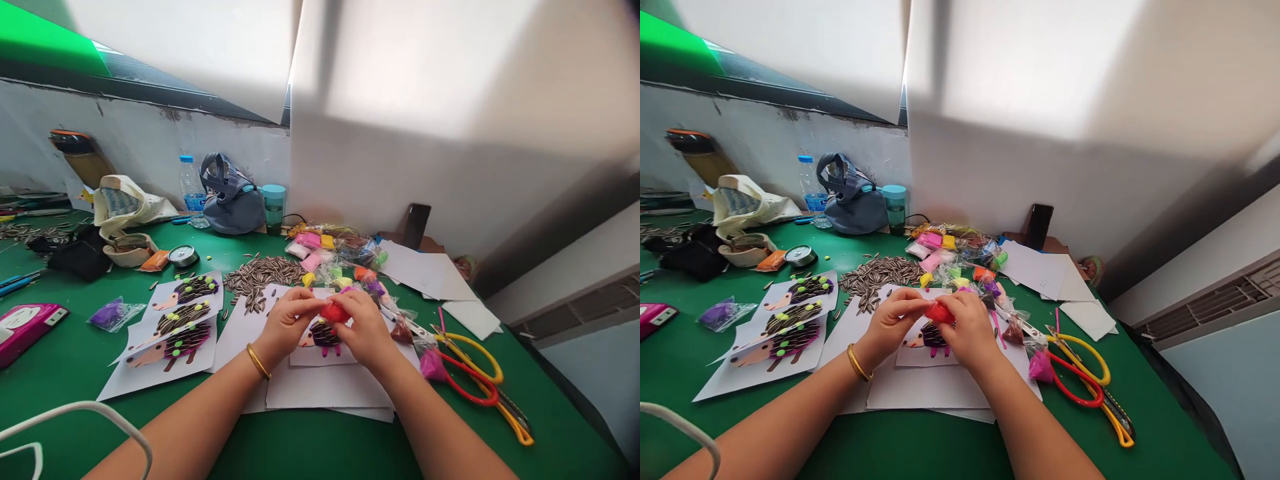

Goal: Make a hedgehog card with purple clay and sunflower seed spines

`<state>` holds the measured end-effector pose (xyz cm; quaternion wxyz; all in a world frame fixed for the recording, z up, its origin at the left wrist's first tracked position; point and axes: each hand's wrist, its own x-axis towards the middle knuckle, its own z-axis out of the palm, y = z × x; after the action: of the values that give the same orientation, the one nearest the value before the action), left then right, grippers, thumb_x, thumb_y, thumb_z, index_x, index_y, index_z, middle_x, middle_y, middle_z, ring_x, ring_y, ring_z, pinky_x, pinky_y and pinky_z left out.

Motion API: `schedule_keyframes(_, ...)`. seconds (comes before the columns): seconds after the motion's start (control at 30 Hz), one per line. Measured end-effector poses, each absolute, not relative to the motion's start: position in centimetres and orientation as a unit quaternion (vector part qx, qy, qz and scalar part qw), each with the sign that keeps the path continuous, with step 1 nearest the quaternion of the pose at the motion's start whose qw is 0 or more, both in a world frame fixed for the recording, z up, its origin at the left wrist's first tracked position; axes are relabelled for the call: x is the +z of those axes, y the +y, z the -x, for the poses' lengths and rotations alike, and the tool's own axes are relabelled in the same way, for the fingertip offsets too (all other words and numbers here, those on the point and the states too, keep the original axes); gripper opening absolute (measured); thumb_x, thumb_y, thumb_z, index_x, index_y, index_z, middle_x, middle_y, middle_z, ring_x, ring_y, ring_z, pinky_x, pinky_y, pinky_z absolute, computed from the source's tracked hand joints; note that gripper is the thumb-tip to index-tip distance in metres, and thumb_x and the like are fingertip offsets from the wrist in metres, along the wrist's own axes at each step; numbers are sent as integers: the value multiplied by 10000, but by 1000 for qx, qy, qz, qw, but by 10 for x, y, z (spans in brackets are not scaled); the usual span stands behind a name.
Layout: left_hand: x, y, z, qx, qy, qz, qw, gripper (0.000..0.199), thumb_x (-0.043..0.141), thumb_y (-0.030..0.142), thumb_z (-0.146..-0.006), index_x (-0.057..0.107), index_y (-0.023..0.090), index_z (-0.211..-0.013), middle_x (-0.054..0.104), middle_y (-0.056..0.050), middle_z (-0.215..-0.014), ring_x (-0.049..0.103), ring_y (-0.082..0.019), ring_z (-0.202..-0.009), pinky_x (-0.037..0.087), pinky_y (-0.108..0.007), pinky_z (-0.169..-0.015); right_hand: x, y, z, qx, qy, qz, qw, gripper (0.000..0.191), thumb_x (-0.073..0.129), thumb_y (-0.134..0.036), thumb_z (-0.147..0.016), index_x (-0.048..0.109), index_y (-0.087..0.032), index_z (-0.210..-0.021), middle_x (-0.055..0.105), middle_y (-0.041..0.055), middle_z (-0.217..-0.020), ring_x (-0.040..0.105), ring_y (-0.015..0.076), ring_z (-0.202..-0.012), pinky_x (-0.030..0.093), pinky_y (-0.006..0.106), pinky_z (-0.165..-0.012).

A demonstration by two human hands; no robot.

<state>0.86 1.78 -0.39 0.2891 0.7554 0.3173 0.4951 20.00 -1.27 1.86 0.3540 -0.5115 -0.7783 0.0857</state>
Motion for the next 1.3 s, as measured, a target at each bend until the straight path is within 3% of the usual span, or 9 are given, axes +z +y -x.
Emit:
schedule_keyframes(0.23, 1, 18, -6, 454, 352, -769, 279, 245, 641, 265, -868, 701, 281, -1105, 644, -33, -994, 590, -167, -951, 487, -310, -864, 25, -20, -192, 86, -774, 501, 377, 239, 623, -157, -804, 646, -218, -1034, 648, 65, -979, 554, 248, -950, 434, 384, -844)
schedule_keyframes(0.6, -1, 15, -8, 498, 348, -770, 193, 119, 591, 233, -897, 688, 223, -966, 679, -31, -886, 612, -161, -865, 492, -302, -798, 24, -20, -191, 139, -769, 505, 367, 154, 620, -258, -857, 656, -214, -1001, 693, 47, -948, 581, 221, -894, 436, 340, -797)
schedule_keyframes(0.83, 4, 19, -2, 403, 335, -810, 263, 146, 583, 259, -901, 706, 238, -978, 698, -27, -936, 627, -150, -866, 484, -276, -806, 28, -21, -199, 168, -786, 486, 344, 135, 597, -260, -874, 663, -221, -986, 683, 36, -924, 585, 192, -860, 425, 315, -782)
schedule_keyframes(1.03, 4, 19, -4, 367, 398, -778, 318, 97, 620, 245, -847, 711, 216, -830, 712, -12, -844, 635, -161, -808, 479, -275, -760, 29, -21, -197, 184, -801, 487, 295, 134, 553, -289, -907, 668, -225, -931, 674, 24, -839, 586, 174, -786, 424, 296, -720)
schedule_keyframes(1.1, 3, 19, -5, 375, 409, -771, 313, 111, 612, 259, -843, 707, 213, -808, 711, -11, -832, 634, -167, -803, 475, -283, -763, 27, -21, -198, 183, -792, 496, 306, 155, 580, -306, -889, 654, -230, -1003, 685, 34, -918, 597, 189, -847, 436, 305, -755)
schedule_keyframes(1.2, -1, 21, -5, 391, 409, -747, 349, 196, 537, 334, -891, 685, 206, -890, 707, -17, -828, 644, -172, -800, 486, -296, -768, 25, -17, -200, 171, -773, 512, 332, 244, 597, -338, -880, 618, -232, -1099, 679, 52, -1038, 595, 208, -936, 442, 317, -805)
schedule_keyframes(1.3, -7, 27, -3, 417, 432, -688, 407, 298, 421, 403, -947, 566, 203, -1114, 703, -27, -864, 666, -169, -795, 510, -305, -751, 26, -7, -202, 111, -773, 541, 311, 196, 543, -341, -916, 637, -228, -1046, 686, 55, -986, 583, 213, -916, 423, 325, -802)
